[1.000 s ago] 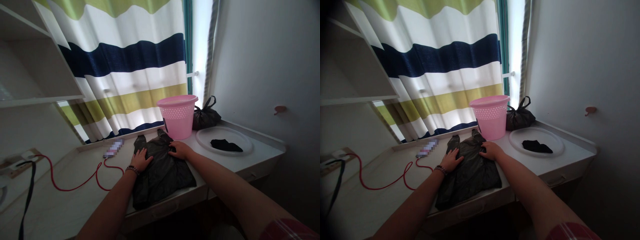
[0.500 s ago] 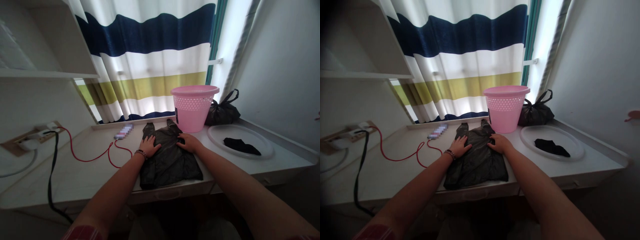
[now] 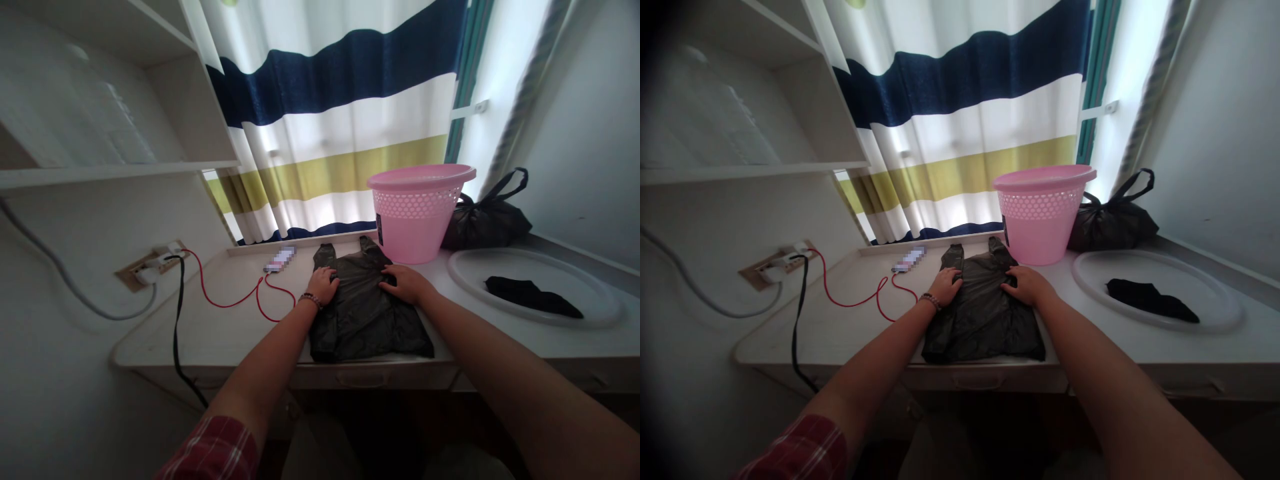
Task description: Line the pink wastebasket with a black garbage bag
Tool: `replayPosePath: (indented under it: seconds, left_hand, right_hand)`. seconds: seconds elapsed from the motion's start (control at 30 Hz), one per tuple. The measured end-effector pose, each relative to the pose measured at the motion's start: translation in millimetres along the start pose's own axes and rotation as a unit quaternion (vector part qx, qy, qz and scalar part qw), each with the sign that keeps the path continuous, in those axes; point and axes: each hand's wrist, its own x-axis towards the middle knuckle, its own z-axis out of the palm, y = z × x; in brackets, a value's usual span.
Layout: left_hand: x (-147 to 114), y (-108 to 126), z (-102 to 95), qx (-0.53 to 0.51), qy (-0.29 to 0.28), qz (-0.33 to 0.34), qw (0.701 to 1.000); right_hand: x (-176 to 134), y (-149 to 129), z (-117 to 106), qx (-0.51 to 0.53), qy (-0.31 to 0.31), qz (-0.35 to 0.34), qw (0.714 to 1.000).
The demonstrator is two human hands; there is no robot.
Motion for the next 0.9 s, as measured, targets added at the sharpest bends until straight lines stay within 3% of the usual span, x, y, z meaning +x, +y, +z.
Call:
replayPosePath:
  seconds: [0.17,0.43,0.7,0.9]
  left_hand:
    - [-7.3,4.8,-6.9,0.004,0.022,0.023,0.999]
    - [-8.8,18.3,-8.0,0.017,-0.060,0.014,0.998]
    - [-5.2,12.7,-5.5,-0.007,-0.046,0.010,0.999]
    - [-0.1,6.2,5.9,0.013,-0.071,-0.007,0.997]
  right_hand:
    - [-1.5,1.7,0.2,0.009,-0.002,0.002,1.000]
    - [-3.1,4.4,0.3,0.016,-0.004,0.015,1.000]
    - [-3.3,7.0,1.9,0.014,0.007,0.012,1.000]
    - [-4.0,4.7,0.2,0.016,-0.001,0.028,0.999]
